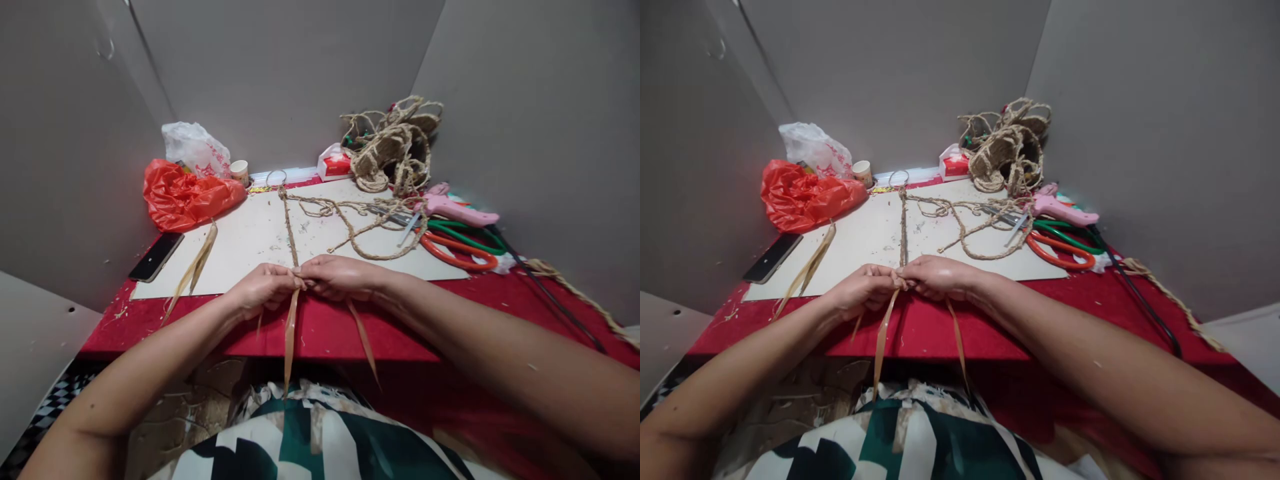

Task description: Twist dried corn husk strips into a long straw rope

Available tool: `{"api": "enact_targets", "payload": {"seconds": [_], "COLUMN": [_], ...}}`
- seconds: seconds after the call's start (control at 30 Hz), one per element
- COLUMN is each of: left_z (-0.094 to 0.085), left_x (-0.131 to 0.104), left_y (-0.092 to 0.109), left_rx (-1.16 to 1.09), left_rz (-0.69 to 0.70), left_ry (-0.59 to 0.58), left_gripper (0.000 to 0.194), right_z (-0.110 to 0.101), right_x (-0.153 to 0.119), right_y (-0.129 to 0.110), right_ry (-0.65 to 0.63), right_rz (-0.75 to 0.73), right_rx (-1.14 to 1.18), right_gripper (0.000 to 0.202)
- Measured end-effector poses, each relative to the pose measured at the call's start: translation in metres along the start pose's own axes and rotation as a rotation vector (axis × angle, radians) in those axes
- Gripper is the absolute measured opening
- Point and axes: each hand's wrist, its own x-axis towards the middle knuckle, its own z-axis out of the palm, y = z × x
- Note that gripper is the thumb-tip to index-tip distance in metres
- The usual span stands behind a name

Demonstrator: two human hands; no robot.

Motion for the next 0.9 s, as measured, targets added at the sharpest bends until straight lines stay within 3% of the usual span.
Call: {"api": "enact_targets", "payload": {"seconds": [0.1, 0.17, 0.27, 0.37, 0.43, 0.5, 0.6, 0.73, 0.9], "left_z": [-0.006, -0.017, -0.05, -0.095, -0.123, -0.145, -0.162, -0.166, -0.162], "left_x": [-0.007, -0.014, -0.025, -0.034, -0.038, -0.038, -0.037, -0.042, -0.061], "left_y": [0.006, 0.012, 0.024, 0.035, 0.037, 0.034, 0.023, 0.017, 0.031], "left_rx": [0.078, 0.232, 0.579, 0.897, 1.062, 1.112, 1.093, 0.801, 0.418], "left_rz": [-0.035, -0.024, 0.111, 0.324, 0.277, 0.193, 0.111, 0.129, 0.218], "left_ry": [-0.001, 0.101, 0.454, 0.812, 0.953, 0.982, 0.901, 0.858, 0.861], "left_gripper": [0.022, 0.024, 0.023, 0.014, 0.01, 0.011, 0.012, 0.013, 0.019], "right_z": [0.003, 0.003, 0.003, 0.002, 0.001, 0.002, 0.001, 0.0, 0.0], "right_x": [-0.003, -0.004, -0.006, -0.006, -0.005, -0.005, -0.006, -0.005, -0.004], "right_y": [-0.001, -0.001, -0.002, -0.003, -0.003, -0.004, -0.004, -0.002, -0.002], "right_ry": [0.019, 0.017, -0.009, -0.038, -0.046, -0.039, -0.031, -0.043, -0.046], "right_rz": [-0.039, -0.046, -0.035, -0.024, -0.01, 0.003, 0.01, 0.008, 0.029], "right_rx": [0.067, 0.117, 0.186, 0.216, 0.21, 0.2, 0.189, 0.195, 0.22], "right_gripper": [0.037, 0.037, 0.035, 0.035, 0.036, 0.036, 0.036, 0.036, 0.034]}}
